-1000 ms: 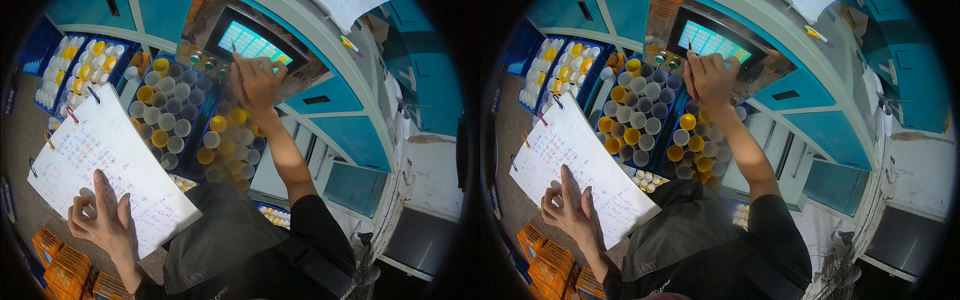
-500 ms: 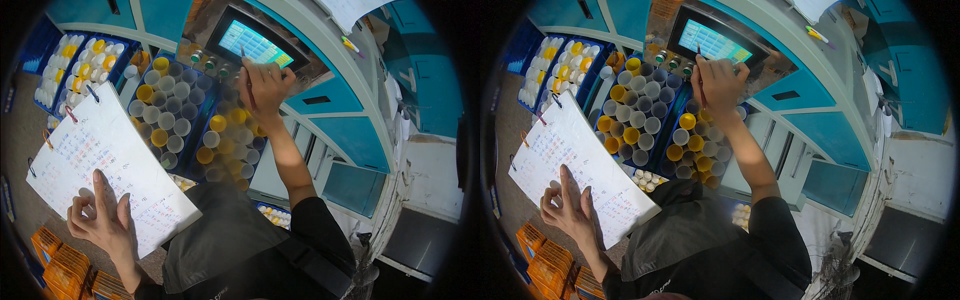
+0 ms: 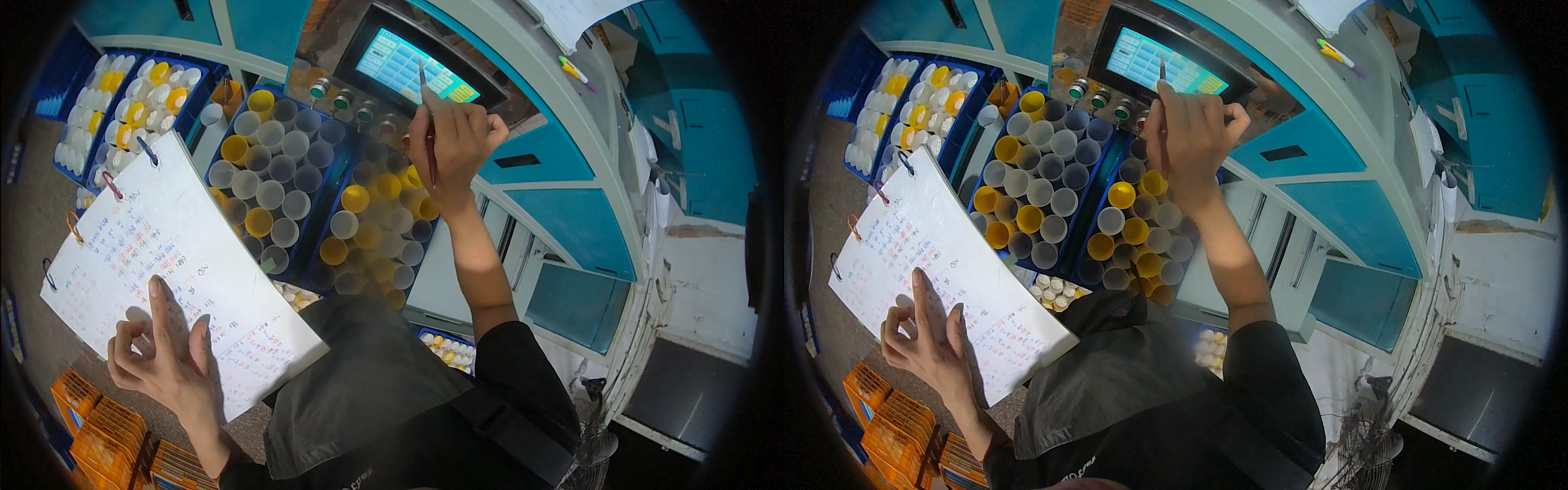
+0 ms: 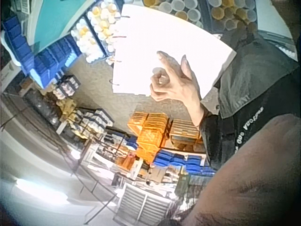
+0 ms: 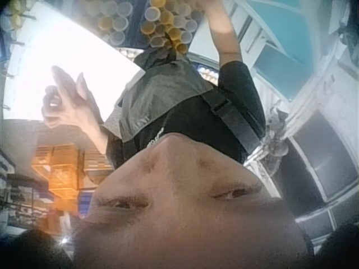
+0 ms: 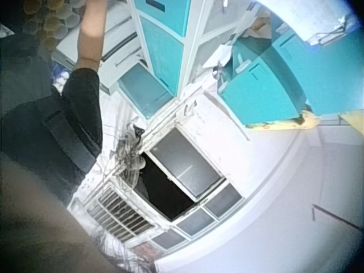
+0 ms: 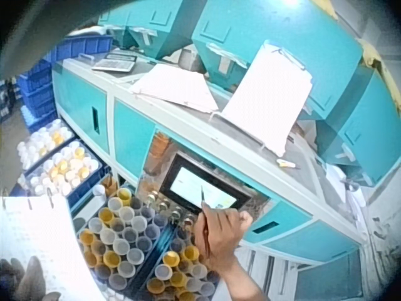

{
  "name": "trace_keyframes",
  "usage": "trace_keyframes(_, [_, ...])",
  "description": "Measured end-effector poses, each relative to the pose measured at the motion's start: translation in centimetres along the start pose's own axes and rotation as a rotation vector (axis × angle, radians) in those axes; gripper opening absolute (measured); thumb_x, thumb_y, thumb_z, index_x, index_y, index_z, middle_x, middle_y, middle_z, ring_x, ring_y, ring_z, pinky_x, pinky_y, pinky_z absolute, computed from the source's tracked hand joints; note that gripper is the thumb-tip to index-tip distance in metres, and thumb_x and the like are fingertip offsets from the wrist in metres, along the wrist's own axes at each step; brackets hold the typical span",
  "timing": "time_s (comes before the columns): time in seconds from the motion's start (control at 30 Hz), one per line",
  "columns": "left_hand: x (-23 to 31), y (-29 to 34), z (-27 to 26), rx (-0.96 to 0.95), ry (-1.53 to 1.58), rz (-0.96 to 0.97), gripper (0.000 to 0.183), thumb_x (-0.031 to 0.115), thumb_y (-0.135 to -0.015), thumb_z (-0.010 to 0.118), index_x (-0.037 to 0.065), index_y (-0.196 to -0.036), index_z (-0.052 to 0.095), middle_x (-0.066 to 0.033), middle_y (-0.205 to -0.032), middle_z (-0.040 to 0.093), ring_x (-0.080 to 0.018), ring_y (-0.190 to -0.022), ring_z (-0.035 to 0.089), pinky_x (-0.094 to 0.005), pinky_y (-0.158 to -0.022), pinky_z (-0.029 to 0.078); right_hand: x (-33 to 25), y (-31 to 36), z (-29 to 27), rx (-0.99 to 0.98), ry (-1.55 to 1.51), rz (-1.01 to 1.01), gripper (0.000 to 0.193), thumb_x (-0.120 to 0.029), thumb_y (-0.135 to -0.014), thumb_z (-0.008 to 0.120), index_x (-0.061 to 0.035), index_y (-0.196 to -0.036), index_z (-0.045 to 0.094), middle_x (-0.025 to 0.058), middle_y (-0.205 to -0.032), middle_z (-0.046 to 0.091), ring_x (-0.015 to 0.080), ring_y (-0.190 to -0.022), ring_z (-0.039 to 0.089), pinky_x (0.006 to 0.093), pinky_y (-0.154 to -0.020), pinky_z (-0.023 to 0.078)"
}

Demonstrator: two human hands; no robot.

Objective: The person operates a touchscreen control panel on a machine, using a pen to select options. They then retrieve a clipboard, flip through pages, and continue interacting with the touchscreen while referencing the clipboard.

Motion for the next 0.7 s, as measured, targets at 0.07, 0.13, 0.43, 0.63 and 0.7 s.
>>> trace_keyframes(0.07, [0.0,0.0,0.0,0.004,-0.003,0.003,0.072,0.067,-0.092,0.067,0.032,-0.154,0.059,-0.0089,-0.115,0.046,-0.0304,-0.123,0.035,-0.0574,-0.115,0.019,0.1,-0.2,0.1,0.002,0.004,-0.004,0.026,-0.016,-0.085,0.077,-0.0091,-0.111,0.076,-0.002,-0.087,0.068,0.0175,-0.088,0.059,0.0421,-0.088,0.032])
trace_keyframes(0.13, [0.0,0.0,0.0,0.001,-0.005,0.001,0.072,0.067,-0.092,0.067,0.032,-0.154,0.059,-0.0088,-0.115,0.046,-0.0304,-0.123,0.035,-0.057,-0.115,0.02,0.2,0.0,0.2,-0.004,-0.002,-0.002,0.026,-0.015,-0.085,0.077,-0.0093,-0.111,0.076,-0.0021,-0.086,0.068,0.0174,-0.087,0.059,0.042,-0.088,0.032])
trace_keyframes(0.43, [-0.1,0.1,0.0,0.004,0.007,-0.011,0.072,0.066,-0.091,0.068,0.031,-0.153,0.06,-0.0087,-0.115,0.046,-0.0303,-0.123,0.035,-0.0557,-0.116,0.021,-0.6,1.6,1.3,-0.126,-0.071,-0.021,0.025,-0.017,-0.086,0.076,-0.0096,-0.11,0.074,-0.0019,-0.084,0.066,0.0157,-0.083,0.059,0.0422,-0.088,0.03])
trace_keyframes(0.63, [0.0,0.0,0.0,0.004,0.002,-0.008,0.071,0.065,-0.091,0.069,0.032,-0.153,0.061,-0.0091,-0.115,0.047,-0.0301,-0.123,0.036,-0.0552,-0.116,0.021,-0.2,1.7,1.2,-0.113,-0.06,-0.005,0.026,-0.017,-0.085,0.075,-0.0085,-0.11,0.074,-0.0019,-0.084,0.066,0.0163,-0.084,0.059,0.0418,-0.089,0.031])
trace_keyframes(0.7, [0.0,0.0,0.0,0.0,0.001,-0.013,0.071,0.065,-0.091,0.069,0.032,-0.153,0.06,-0.0091,-0.116,0.047,-0.0301,-0.123,0.036,-0.0552,-0.116,0.021,-0.2,2.1,1.1,-0.136,-0.064,-0.011,0.027,-0.015,-0.085,0.075,-0.0084,-0.11,0.075,-0.0018,-0.083,0.065,0.0166,-0.084,0.059,0.0417,-0.088,0.031])
Point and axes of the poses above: each hand's wrist, its own y-axis away from the middle knuckle, its own z-axis out of the palm, x = y × z, the point moved 7 cm from there along -y, towards the middle knuckle
